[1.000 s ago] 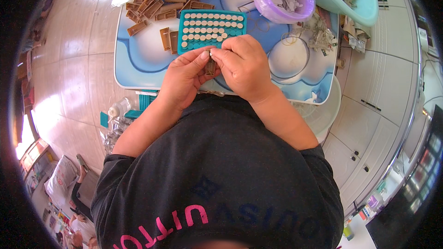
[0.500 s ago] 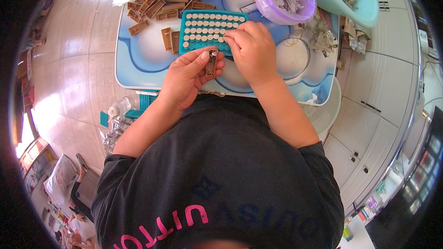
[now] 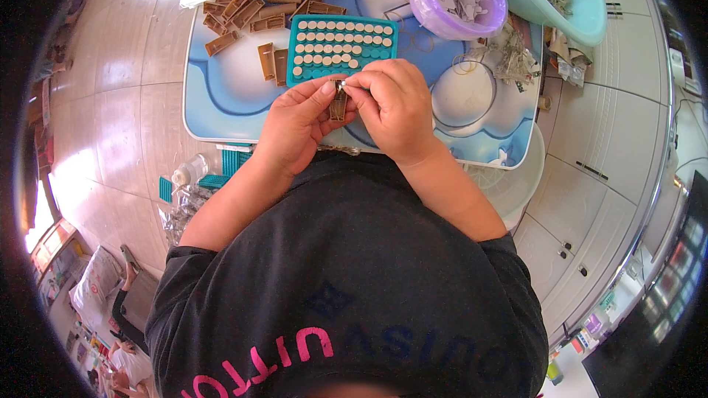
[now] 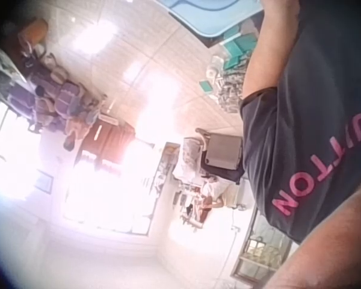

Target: The person assembles small plastic components by hand, inserting white beads and other parts into brown plastic housings.

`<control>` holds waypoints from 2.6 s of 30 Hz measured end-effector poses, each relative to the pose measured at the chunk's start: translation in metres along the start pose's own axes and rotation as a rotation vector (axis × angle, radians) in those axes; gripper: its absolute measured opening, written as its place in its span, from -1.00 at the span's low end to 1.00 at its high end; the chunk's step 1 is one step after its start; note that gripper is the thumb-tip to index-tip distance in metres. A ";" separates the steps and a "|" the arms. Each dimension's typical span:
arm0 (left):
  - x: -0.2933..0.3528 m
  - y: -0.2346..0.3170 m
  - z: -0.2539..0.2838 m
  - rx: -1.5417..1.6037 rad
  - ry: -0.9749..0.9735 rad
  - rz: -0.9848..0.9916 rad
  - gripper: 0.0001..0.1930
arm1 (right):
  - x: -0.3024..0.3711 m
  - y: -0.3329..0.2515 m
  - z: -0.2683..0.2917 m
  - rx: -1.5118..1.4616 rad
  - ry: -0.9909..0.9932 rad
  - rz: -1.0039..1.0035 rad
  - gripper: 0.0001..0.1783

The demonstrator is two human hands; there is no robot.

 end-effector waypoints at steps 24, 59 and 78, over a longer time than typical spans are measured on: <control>0.007 -0.002 -0.006 -0.229 -0.044 -0.018 -0.78 | -0.055 -0.026 -0.049 0.059 -0.202 0.078 -0.66; 0.022 0.025 -0.029 -0.156 -0.042 -0.039 -0.80 | 0.053 0.042 0.076 0.450 -0.022 -0.326 -0.45; 0.024 0.019 -0.031 -0.061 -0.106 0.033 -0.52 | 0.018 -0.017 0.010 -0.141 -0.167 -0.179 -0.25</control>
Point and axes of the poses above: each hand's wrist, its own x-axis away from the middle knuckle, its own z-axis out of the back of the hand, y = z × x, the point moved 10 cm from there along -x, towards the middle knuckle, and after that the axes turned 13 degrees about -x, right-handed, at the moved point
